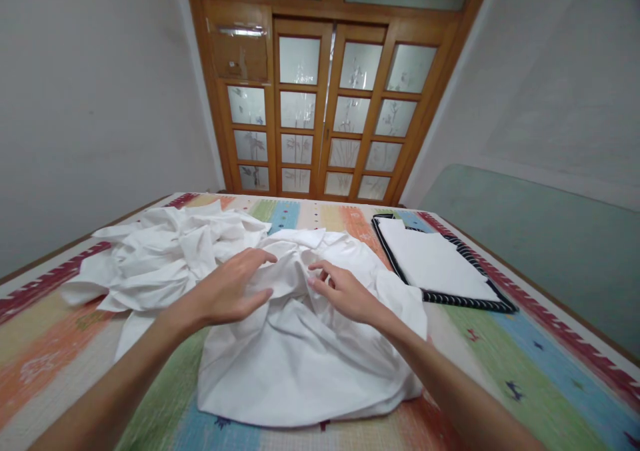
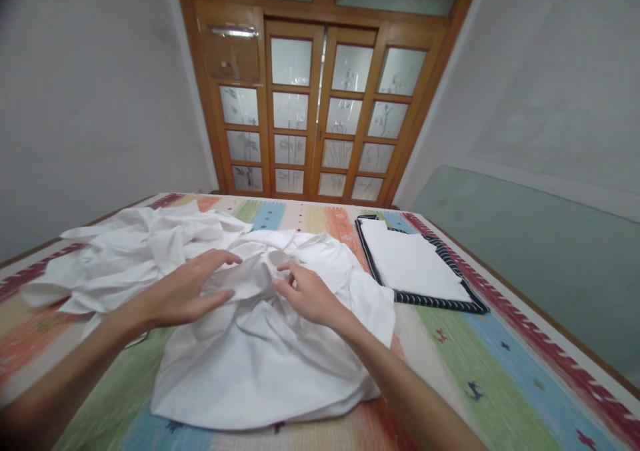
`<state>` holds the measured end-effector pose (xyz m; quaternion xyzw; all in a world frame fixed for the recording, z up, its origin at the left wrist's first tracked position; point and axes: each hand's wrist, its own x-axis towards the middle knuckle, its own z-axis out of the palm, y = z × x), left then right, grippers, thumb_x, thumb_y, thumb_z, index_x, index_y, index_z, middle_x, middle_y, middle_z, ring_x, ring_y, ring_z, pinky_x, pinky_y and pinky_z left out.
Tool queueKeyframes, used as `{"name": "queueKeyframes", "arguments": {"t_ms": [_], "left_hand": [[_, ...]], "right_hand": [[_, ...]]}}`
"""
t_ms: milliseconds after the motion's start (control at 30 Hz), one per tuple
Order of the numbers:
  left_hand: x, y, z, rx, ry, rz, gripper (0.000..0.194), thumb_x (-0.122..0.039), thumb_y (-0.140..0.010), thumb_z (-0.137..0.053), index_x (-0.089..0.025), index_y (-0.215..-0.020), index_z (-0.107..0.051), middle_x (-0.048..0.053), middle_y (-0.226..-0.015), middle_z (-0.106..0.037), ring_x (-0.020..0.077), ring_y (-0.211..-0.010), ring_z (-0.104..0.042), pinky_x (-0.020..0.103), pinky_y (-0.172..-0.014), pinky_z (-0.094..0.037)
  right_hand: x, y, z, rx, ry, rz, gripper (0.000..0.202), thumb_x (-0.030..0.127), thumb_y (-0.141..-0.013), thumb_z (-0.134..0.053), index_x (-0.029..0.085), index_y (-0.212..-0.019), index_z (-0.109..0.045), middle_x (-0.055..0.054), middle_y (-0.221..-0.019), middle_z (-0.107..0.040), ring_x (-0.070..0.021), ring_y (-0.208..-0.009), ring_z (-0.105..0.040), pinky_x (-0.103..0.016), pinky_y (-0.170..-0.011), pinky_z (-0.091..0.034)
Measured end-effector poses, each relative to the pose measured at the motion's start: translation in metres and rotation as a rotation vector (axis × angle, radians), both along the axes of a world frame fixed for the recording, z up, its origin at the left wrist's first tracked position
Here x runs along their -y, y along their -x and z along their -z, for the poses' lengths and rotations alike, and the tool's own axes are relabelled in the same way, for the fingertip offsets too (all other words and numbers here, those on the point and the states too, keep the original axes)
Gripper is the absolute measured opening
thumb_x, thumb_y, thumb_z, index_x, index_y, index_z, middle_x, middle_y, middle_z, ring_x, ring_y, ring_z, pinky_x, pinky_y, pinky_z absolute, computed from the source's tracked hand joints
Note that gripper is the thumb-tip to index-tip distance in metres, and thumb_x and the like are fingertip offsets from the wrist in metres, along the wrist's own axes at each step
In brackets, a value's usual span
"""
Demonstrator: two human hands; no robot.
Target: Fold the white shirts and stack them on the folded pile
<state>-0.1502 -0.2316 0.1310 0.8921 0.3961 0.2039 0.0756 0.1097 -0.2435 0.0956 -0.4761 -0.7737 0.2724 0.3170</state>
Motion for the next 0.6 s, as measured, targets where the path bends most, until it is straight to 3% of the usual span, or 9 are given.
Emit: {"name": "queueKeyframes", "arguments": {"t_ms": [100, 233, 300, 400, 600], "left_hand": [[-0.002, -0.019, 0.012, 0.175, 0.079, -0.008, 0.043, -0.044, -0.086, -0.051, -0.021, -0.122, -0.050, 0.010, -0.123, -0.059, 0.0251, -0.112, -0.055, 0.041, -0.098, -0.042], [-0.008, -0.031, 0.025, 0.364, 0.237, -0.014, 0.042, -0.047, -0.086, -0.052, -0.022, -0.120, -0.053, 0.008, -0.119, -0.063, 0.0233, -0.107, -0.059, 0.037, -0.092, -0.047], [-0.008, -0.035, 0.029, 0.411, 0.306, -0.019, 0.038, -0.046, -0.085, -0.054, -0.021, -0.112, -0.056, 0.006, -0.107, -0.067, 0.0213, -0.097, -0.063, 0.034, -0.085, -0.049], [-0.003, -0.041, 0.033, 0.425, 0.371, -0.011, 0.032, -0.045, -0.083, -0.056, -0.018, -0.100, -0.059, 0.002, -0.084, -0.067, 0.0173, -0.078, -0.062, 0.029, -0.074, -0.049], [0.011, -0.054, 0.033, 0.435, 0.312, 0.007, 0.025, -0.040, -0.085, -0.052, -0.017, -0.082, -0.061, 0.001, -0.076, -0.065, 0.0149, -0.071, -0.058, 0.024, -0.067, -0.045]], "right_hand": [[0.003, 0.006, 0.005, 0.068, -0.063, -0.097, 0.030, 0.032, -0.090, -0.052, 0.020, -0.117, -0.061, -0.002, -0.078, -0.063, -0.0146, -0.068, -0.055, -0.025, -0.065, -0.040], [0.010, 0.006, 0.001, 0.197, -0.114, -0.349, 0.021, 0.030, -0.086, -0.059, 0.020, -0.102, -0.068, -0.002, -0.079, -0.064, -0.0141, -0.068, -0.054, -0.025, -0.065, -0.038], [0.011, 0.006, -0.001, 0.204, -0.130, -0.312, 0.016, 0.031, -0.087, -0.057, 0.018, -0.088, -0.068, -0.001, -0.074, -0.063, -0.0133, -0.065, -0.052, -0.024, -0.062, -0.036], [0.011, 0.008, -0.002, 0.128, -0.095, -0.166, 0.028, 0.037, -0.091, -0.051, 0.017, -0.074, -0.061, 0.001, -0.065, -0.058, -0.0118, -0.058, -0.049, -0.023, -0.056, -0.033], [0.007, 0.012, 0.002, -0.024, -0.093, -0.005, 0.026, 0.038, -0.090, -0.052, 0.017, -0.076, -0.060, 0.000, -0.067, -0.060, -0.0121, -0.062, -0.051, -0.023, -0.057, -0.034]]}}
